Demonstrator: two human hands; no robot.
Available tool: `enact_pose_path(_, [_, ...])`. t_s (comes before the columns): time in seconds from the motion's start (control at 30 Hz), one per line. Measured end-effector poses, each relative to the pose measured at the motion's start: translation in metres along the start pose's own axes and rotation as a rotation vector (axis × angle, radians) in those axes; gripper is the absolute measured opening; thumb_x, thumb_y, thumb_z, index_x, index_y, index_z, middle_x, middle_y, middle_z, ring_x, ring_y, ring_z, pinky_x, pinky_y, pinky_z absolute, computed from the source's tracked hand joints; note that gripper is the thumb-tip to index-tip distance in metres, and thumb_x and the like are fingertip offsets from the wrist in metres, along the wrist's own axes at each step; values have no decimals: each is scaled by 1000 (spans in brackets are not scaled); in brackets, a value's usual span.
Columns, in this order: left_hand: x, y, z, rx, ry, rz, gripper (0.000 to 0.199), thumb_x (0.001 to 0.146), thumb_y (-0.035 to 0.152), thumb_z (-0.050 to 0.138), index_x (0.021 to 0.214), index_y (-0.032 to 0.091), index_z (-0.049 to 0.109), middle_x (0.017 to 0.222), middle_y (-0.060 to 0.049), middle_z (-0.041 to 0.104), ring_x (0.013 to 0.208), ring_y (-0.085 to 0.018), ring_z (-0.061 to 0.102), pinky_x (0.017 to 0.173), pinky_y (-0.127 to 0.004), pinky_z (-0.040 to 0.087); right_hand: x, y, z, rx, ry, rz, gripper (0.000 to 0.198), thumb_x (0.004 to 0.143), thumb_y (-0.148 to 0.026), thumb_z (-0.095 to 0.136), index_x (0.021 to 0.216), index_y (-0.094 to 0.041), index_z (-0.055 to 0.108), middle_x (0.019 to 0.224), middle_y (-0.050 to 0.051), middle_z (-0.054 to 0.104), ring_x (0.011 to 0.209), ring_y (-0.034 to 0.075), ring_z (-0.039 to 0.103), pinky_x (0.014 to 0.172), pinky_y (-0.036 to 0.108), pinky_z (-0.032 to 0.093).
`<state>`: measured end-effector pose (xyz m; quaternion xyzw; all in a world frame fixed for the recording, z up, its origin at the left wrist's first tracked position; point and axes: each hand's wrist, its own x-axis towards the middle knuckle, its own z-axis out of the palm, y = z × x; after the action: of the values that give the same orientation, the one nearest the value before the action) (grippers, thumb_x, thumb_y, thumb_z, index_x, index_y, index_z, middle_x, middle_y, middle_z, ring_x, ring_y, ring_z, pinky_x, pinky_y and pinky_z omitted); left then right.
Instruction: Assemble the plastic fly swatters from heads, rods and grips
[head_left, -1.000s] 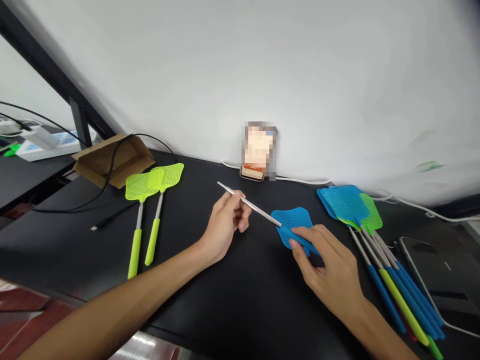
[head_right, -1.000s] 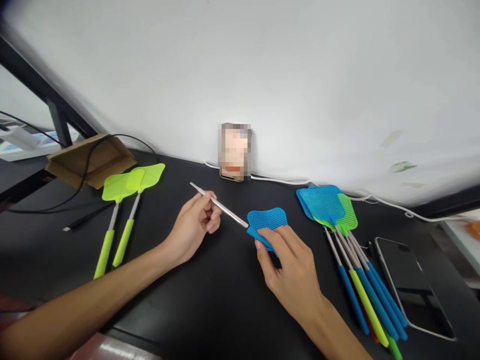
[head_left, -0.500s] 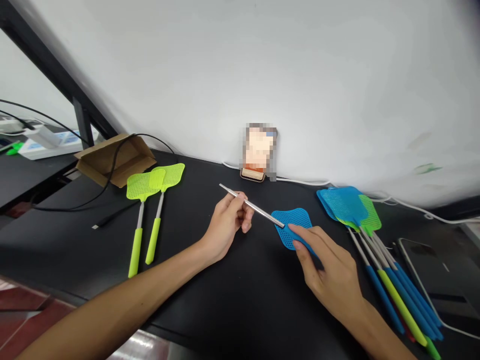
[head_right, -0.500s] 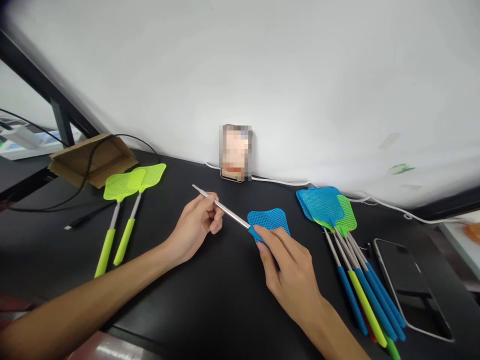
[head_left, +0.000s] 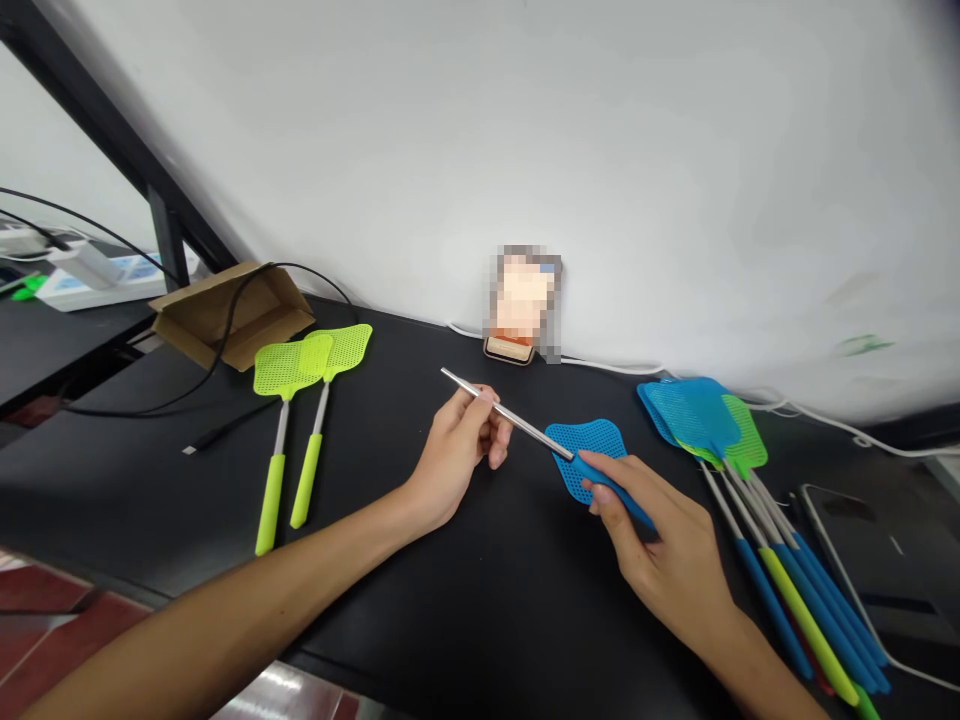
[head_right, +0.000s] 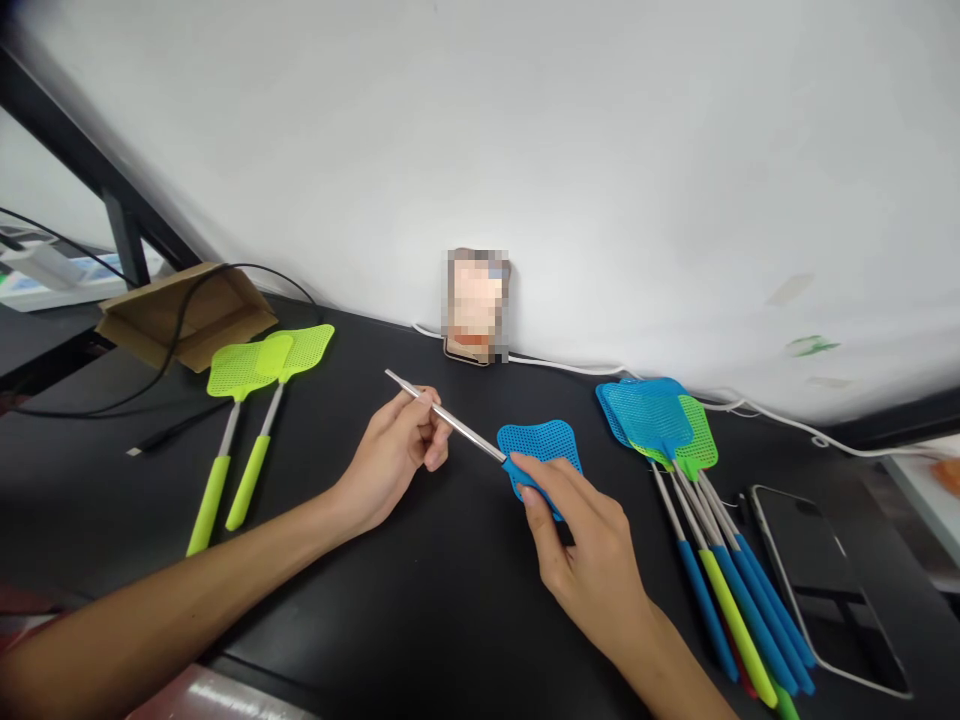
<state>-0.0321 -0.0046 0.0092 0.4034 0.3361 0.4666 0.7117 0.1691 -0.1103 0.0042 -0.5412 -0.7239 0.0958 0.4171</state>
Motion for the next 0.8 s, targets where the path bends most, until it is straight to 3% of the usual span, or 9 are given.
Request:
enact_pose_path(0.47, [1, 0, 0, -18, -42, -18, 24, 98, 41, 61, 91, 21, 49, 65, 4, 57, 50, -9, 46, 54, -25, 38, 2, -2, 0, -130, 66, -39, 26, 99, -16, 59, 123, -22, 67, 93, 5, 72, 79, 18, 69, 73, 31, 55])
enact_pose_path(0.7, [0, -3, -2, -3, -57, 11, 24, 102, 42, 56, 93, 21, 49, 66, 4, 58, 51, -9, 49, 55, -25, 38, 2, 1, 1, -79, 49, 53, 20, 100, -23, 59, 118, -22, 69, 92, 3, 72, 81, 17, 71, 74, 29, 55])
enact_pose_path(0.8, [0, -3, -3, -7, -72, 2, 23, 102, 41, 55, 95, 21, 50, 67, 4, 59, 51, -9, 50, 55, -25, 39, -1, 5, -1, -43, 20, 152, 21, 102, -28, 57, 118, -24, 70, 84, 1, 71, 73, 16, 69, 69, 27, 55])
